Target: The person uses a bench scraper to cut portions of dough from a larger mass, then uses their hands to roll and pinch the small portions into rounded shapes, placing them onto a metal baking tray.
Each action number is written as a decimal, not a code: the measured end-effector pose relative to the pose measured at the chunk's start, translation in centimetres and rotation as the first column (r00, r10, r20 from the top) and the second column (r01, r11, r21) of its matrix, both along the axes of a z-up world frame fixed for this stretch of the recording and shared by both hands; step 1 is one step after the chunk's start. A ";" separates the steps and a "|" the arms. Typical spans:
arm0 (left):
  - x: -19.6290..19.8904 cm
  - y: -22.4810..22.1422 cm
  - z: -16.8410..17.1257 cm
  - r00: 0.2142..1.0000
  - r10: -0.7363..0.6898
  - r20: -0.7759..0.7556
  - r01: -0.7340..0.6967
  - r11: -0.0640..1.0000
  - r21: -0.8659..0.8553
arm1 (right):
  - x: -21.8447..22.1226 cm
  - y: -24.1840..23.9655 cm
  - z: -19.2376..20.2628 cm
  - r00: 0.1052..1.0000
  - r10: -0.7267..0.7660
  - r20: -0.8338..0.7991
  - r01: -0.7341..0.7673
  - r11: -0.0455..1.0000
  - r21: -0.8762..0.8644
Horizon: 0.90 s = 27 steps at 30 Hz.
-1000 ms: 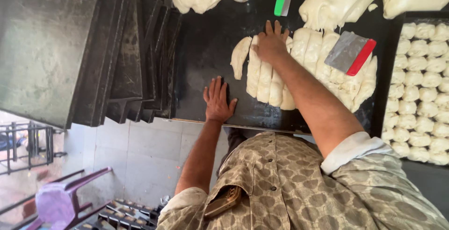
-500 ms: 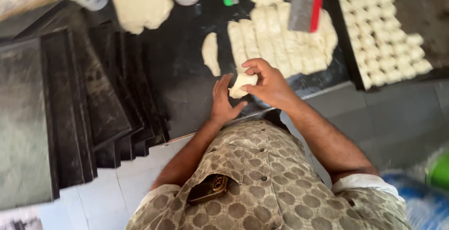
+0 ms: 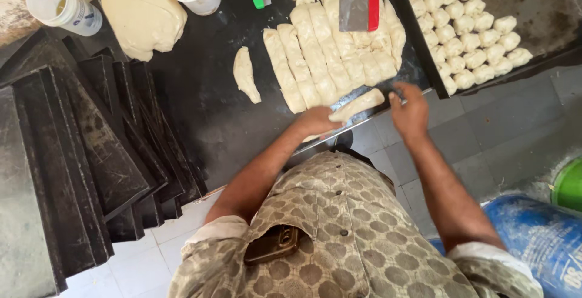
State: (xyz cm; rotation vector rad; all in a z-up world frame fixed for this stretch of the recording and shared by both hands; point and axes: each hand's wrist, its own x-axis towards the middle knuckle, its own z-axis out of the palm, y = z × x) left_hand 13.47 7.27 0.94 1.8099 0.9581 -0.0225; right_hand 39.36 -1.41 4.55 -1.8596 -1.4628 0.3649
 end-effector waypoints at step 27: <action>-10.9 -2.2 -2.0 0.971 0.172 -0.164 -0.214 0.934 -0.285 | -11.7 -3.3 -3.5 0.841 0.469 0.270 -0.430 0.882 -0.193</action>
